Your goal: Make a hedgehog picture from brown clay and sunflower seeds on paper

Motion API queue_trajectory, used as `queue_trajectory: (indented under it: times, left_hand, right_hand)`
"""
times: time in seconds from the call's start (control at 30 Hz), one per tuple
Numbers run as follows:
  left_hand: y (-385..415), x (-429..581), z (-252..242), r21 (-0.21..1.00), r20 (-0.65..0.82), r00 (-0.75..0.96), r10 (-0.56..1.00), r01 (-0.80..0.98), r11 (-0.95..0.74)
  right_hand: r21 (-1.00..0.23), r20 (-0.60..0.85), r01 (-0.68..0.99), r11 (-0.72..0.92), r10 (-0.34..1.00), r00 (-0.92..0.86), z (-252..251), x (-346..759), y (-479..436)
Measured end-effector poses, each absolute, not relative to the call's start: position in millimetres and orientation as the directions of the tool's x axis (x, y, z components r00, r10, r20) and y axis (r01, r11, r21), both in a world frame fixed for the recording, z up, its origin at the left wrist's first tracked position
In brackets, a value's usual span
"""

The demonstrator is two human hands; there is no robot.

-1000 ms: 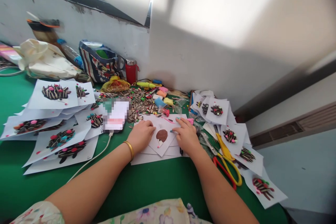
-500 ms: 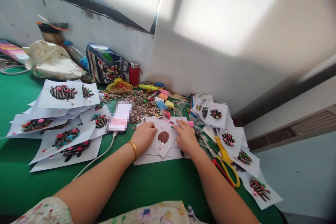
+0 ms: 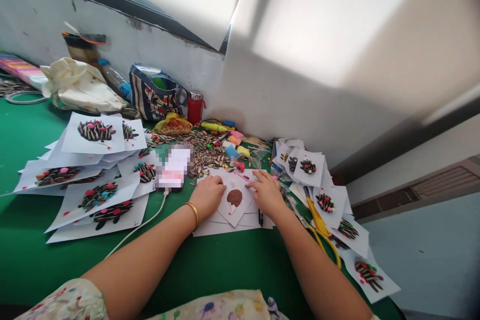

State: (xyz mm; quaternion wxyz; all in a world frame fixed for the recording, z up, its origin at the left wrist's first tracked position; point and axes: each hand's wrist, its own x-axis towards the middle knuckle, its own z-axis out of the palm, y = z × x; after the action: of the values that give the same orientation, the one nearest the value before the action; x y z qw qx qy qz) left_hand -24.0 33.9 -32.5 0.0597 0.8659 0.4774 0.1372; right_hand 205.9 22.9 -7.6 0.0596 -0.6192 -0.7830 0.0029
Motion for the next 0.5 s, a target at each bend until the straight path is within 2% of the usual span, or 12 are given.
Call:
queue_trajectory:
  times: [0.1, 0.2, 0.3, 0.5]
  left_hand:
    - [34.0, -23.8, -32.7, 0.242, 0.173, 0.502, 0.848, 0.813, -0.53]
    - [34.1, -23.7, -33.0, 0.252, 0.17, 0.505, 0.846, 0.808, -0.532]
    - [34.1, -23.9, -33.4, 0.253, 0.175, 0.501, 0.847, 0.809, -0.531]
    - [33.1, -24.1, -32.9, 0.252, 0.161, 0.498, 0.852, 0.814, -0.523]
  right_hand:
    - [-0.096, 0.153, 0.968, 0.23, 0.965, -0.214, -3.2, 205.3, 28.0]
    - [-0.051, 0.173, 0.973, 0.227, 0.961, -0.215, 2.4, 201.7, 38.7]
    - [0.089, 0.041, 0.973, 0.213, 0.975, -0.217, 7.1, 194.6, 54.3]
    - [0.165, -0.046, 0.949, 0.27, 0.963, -0.266, 5.1, 174.9, 85.9]
